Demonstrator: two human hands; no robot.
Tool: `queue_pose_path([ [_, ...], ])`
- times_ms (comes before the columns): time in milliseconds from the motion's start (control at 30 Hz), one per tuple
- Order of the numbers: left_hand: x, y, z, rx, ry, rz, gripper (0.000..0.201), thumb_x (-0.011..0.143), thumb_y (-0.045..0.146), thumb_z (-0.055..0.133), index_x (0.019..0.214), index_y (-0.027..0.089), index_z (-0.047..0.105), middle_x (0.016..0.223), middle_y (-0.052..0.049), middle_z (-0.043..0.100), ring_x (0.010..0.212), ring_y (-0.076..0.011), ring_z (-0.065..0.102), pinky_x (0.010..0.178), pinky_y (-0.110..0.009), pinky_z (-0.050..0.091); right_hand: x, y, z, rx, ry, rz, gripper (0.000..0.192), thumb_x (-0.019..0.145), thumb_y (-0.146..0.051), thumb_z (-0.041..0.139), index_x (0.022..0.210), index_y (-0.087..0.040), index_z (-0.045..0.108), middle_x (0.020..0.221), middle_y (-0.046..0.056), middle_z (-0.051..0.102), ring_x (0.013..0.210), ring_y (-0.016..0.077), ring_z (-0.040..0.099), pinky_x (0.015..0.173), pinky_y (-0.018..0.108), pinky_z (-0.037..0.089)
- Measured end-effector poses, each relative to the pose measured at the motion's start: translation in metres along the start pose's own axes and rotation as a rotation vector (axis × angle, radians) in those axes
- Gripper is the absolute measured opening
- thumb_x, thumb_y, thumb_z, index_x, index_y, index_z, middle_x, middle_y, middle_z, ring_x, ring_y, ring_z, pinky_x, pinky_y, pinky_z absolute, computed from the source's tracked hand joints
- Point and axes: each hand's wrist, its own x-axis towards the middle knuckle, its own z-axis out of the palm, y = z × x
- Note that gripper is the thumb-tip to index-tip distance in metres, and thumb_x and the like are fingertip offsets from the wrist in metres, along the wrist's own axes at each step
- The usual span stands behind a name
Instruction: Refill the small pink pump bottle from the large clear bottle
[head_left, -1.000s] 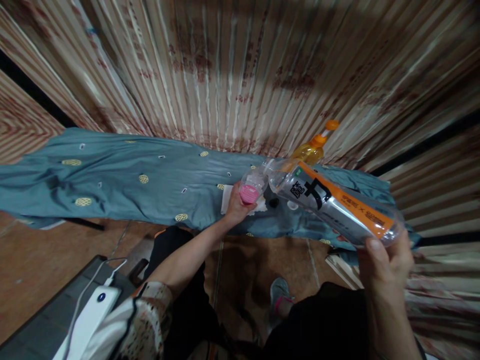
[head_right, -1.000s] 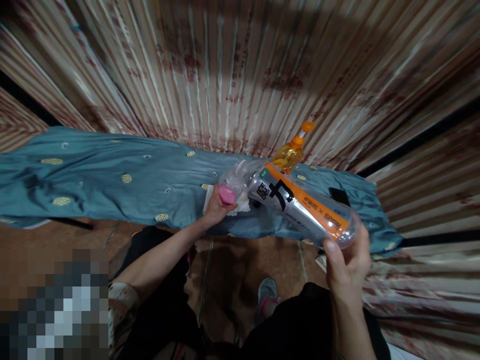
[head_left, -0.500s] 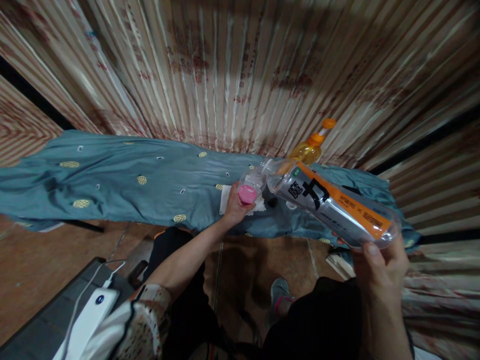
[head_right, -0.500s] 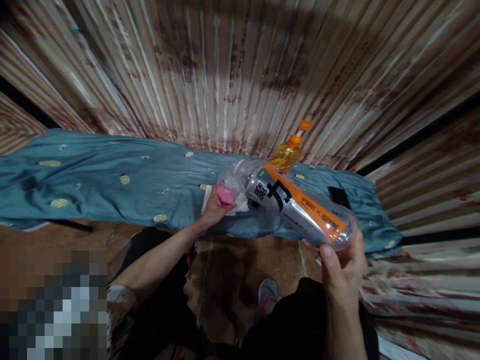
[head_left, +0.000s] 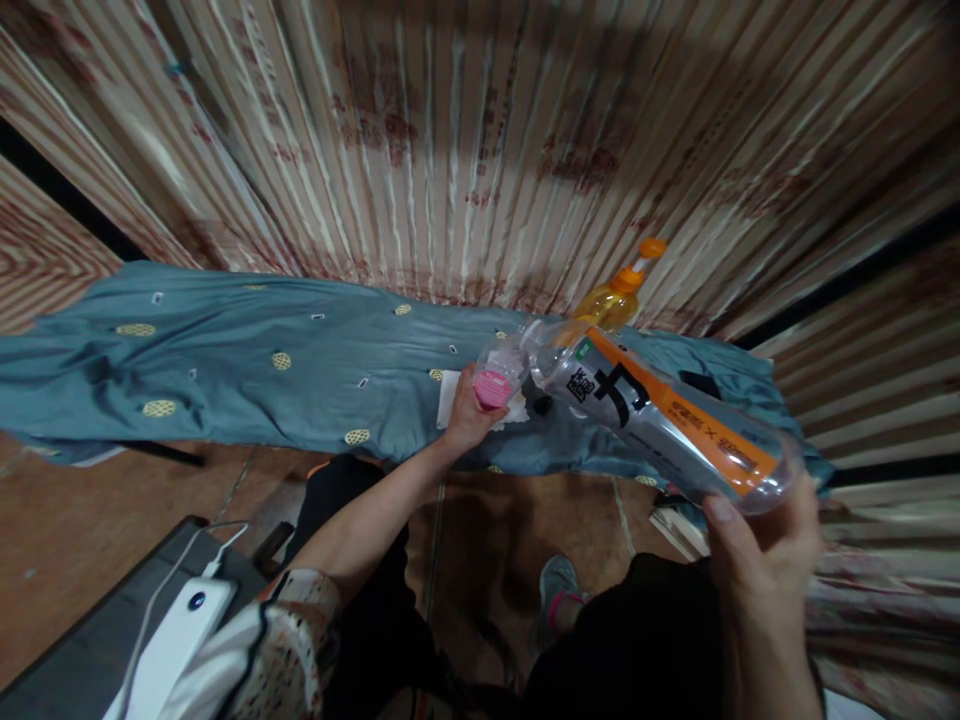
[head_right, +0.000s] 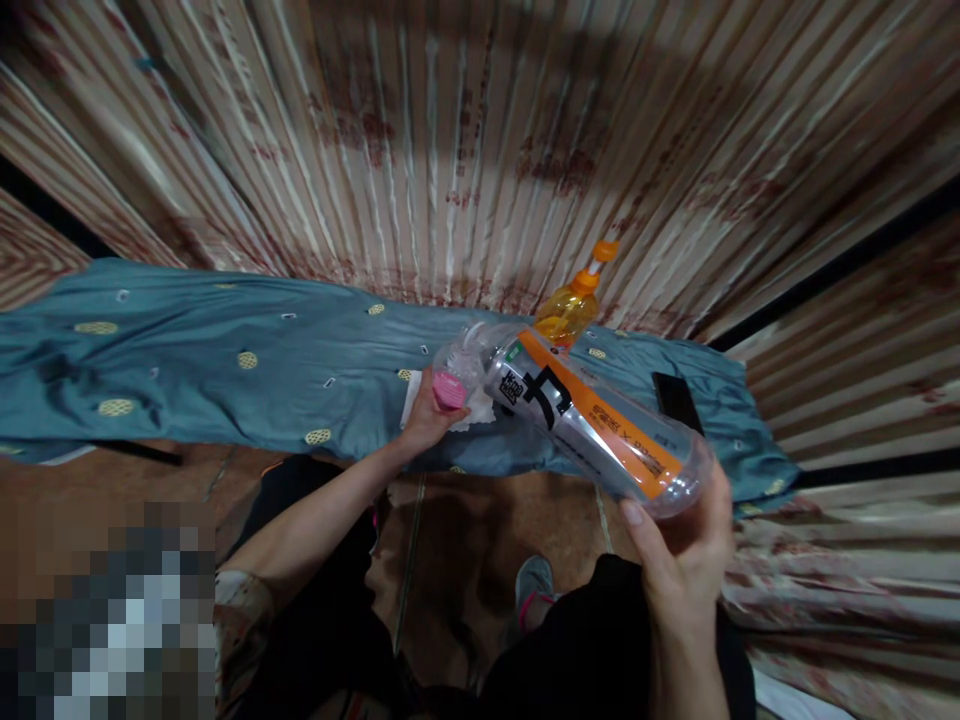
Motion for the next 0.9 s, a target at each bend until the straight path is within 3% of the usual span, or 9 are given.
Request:
queue_pose_path([
  [100, 0.000, -0.002, 0.000, -0.013, 0.001, 0.006, 0.090, 0.056, 0.019, 0.094, 0.135, 0.026, 0.052, 0.133, -0.010, 0.064, 0.128, -0.0330, 0.063, 0.122, -0.055, 0.046, -0.006, -0.007, 0.005, 0.029, 0.058, 0.032, 0.093, 0.070, -0.047, 0.097, 0.151, -0.024, 0.060, 0.145, 0.011, 0.065, 0.136, 0.0371, 0.062, 0.128, 0.070, 0.031],
  [300, 0.001, -0.006, 0.001, -0.029, -0.018, 0.009, 0.090, 0.057, 0.022, 0.093, 0.136, 0.025, 0.050, 0.135, -0.011, 0.063, 0.131, -0.0346, 0.062, 0.123, -0.058, 0.045, -0.009, -0.019, 0.012, -0.007, 0.087, -0.084, 0.092, 0.066, -0.046, 0.099, 0.148, -0.025, 0.063, 0.144, 0.011, 0.065, 0.139, 0.0376, 0.060, 0.130, 0.068, 0.030],
  [633, 0.000, -0.007, 0.001, -0.027, 0.005, 0.019, 0.090, 0.056, 0.019, 0.095, 0.136, 0.024, 0.054, 0.134, -0.010, 0.063, 0.132, -0.0339, 0.061, 0.124, -0.057, 0.045, -0.013, -0.014, 0.008, -0.084, 0.080, -0.166, 0.094, 0.066, -0.049, 0.098, 0.148, -0.023, 0.061, 0.146, 0.014, 0.063, 0.138, 0.0404, 0.059, 0.129, 0.074, 0.027],
  [900, 0.000, -0.006, 0.001, -0.024, 0.017, 0.000, 0.090, 0.055, 0.019, 0.096, 0.135, 0.025, 0.056, 0.133, -0.010, 0.063, 0.135, -0.0357, 0.059, 0.126, -0.061, 0.041, -0.014, -0.025, 0.010, -0.107, 0.053, -0.226, 0.094, 0.067, -0.053, 0.099, 0.148, -0.023, 0.060, 0.137, 0.014, 0.066, 0.133, 0.0378, 0.062, 0.124, 0.066, 0.041],
])
